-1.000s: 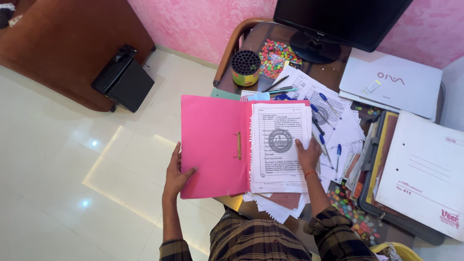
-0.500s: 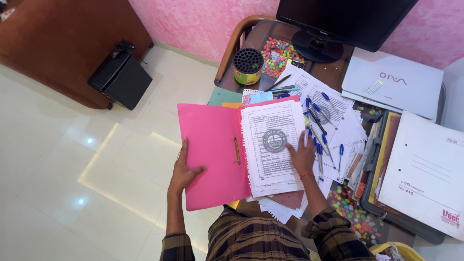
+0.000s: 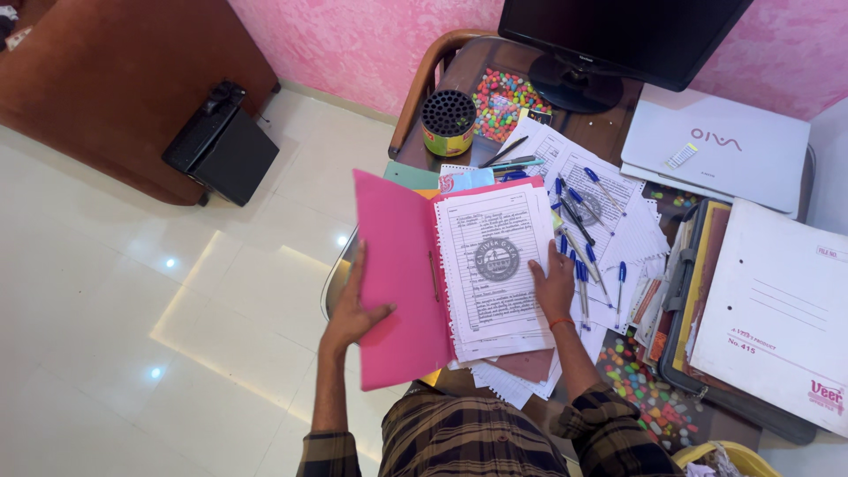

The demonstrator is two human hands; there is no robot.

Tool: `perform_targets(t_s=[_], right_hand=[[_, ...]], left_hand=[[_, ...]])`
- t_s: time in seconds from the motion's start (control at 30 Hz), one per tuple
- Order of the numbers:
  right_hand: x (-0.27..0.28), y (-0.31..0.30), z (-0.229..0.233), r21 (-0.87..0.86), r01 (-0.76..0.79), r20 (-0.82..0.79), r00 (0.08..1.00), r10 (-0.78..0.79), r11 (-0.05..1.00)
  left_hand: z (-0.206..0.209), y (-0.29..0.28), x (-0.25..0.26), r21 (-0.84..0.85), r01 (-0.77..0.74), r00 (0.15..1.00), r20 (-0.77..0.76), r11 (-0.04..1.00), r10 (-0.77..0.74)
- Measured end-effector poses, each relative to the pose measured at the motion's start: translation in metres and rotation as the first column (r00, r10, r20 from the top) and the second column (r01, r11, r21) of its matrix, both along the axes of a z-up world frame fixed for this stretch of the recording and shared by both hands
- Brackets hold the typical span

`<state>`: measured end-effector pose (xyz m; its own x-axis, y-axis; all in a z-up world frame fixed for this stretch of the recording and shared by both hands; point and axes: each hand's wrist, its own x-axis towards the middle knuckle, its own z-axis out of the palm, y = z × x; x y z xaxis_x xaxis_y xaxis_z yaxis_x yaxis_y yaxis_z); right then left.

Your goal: The person organizes a cluttered desk by stacking papers and folders, then repeatedly picks up pens from the surface and places them into a pen holder.

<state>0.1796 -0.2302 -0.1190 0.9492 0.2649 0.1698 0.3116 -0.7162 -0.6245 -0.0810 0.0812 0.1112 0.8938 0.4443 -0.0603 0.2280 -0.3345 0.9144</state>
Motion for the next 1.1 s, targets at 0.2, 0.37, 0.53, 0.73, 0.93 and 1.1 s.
perform_targets(t_s=[0.2, 0.37, 0.53, 0.73, 0.93, 1.1], right_hand=[[-0.002, -0.016, 0.031, 0.268, -0.142, 0.102, 0.988, 0.118, 0.953], [-0.005, -0.026, 0.046, 0.396, -0.054, -0.146, 0.982, 0.120, 0.917], [0.000, -0.039, 0.019, 0.600, 0.035, -0.326, 0.923, 0.204, 0.800], [-0.021, -0.056, 0.030, 0.742, 0.235, -0.548, 0.752, 0.367, 0.628], [-0.035, -0.058, 0.026, 0.699, 0.114, -0.516, 0.764, 0.388, 0.706], [-0.044, -0.067, 0.034, 0.635, -0.018, -0.539, 0.706, 0.459, 0.773]], left_hand=[[-0.008, -0.069, 0.057, -0.201, 0.217, 0.976, 0.061, 0.955, -0.209], [-0.074, -0.163, 0.142, 0.038, 0.354, 0.919, 0.170, 0.935, -0.355], [-0.157, -0.206, 0.175, 0.170, 0.340, 0.930, 0.088, 0.925, -0.358], [-0.220, -0.164, 0.130, 0.451, 0.039, 0.967, 0.206, 0.891, -0.146], [-0.195, -0.095, 0.063, 0.113, -0.165, 0.972, -0.152, 0.980, 0.181], [-0.187, -0.073, 0.057, -0.423, 0.030, 1.000, 0.015, 0.906, -0.027]])
